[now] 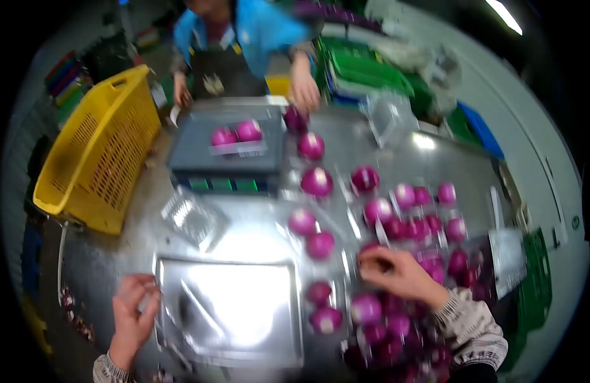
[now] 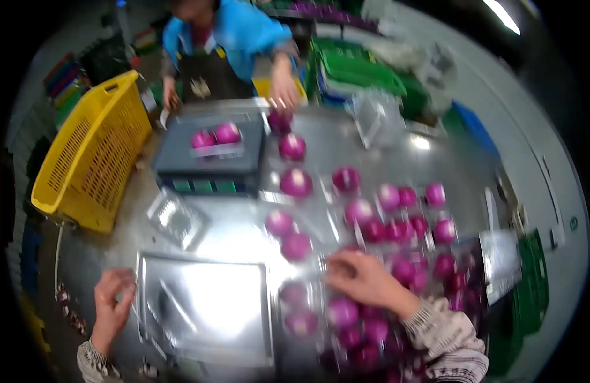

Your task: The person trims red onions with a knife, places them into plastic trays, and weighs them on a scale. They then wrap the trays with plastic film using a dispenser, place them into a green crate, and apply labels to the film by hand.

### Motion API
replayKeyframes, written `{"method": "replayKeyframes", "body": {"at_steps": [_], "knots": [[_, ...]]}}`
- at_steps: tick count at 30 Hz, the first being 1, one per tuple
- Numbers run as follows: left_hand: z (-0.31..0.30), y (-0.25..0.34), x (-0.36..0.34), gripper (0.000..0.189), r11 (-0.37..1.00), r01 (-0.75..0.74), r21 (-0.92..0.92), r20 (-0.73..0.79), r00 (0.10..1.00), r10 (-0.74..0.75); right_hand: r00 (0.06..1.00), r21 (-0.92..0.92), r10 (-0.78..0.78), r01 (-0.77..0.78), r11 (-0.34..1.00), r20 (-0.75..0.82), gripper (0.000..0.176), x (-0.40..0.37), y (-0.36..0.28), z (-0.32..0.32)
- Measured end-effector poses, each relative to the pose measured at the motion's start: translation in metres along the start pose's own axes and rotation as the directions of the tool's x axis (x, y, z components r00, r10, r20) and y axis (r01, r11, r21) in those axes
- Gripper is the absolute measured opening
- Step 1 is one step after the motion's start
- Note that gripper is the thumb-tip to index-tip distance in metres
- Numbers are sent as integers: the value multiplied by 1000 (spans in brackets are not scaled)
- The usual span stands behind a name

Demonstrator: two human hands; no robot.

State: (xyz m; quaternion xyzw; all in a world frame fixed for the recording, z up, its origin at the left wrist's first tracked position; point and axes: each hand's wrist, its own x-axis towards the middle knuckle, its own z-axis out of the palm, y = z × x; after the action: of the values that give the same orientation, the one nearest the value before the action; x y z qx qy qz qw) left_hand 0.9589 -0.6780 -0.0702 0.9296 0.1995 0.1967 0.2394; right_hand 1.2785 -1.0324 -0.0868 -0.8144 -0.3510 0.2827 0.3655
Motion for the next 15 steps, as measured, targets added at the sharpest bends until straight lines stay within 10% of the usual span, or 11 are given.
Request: {"method": "replayKeyframes", "body": {"at_steps": [1, 5, 9, 12, 13, 15], "knots": [[-4, 7, -22, 17, 996, 85, 2, -1, 996, -85, 981, 285, 138, -173, 943, 137, 37, -64, -3, 17], [16, 11, -74, 33, 979, 182, -87, -18, 983, -184, 859, 342, 316, -461, 819, 402, 40, -291, 57, 126], [18, 142, -130, 22, 957, -152, -248, 130, 973, 188, 782, 184, 579, -619, 764, 229, 44, -468, 124, 274], [73, 188, -209, 28, 832, 100, -545, 650, 678, 345, 703, 364, 683, -700, 614, 201, 47, -526, 171, 319], [92, 190, -240, 24, 683, 604, -410, 875, 471, 110, 745, 394, 642, -653, 647, 180, 47, -536, 176, 315], [135, 168, -289, 29, 762, 635, -128, 962, 267, -61, 861, 348, 493, -503, 791, 124, 47, -556, 199, 308]]}}
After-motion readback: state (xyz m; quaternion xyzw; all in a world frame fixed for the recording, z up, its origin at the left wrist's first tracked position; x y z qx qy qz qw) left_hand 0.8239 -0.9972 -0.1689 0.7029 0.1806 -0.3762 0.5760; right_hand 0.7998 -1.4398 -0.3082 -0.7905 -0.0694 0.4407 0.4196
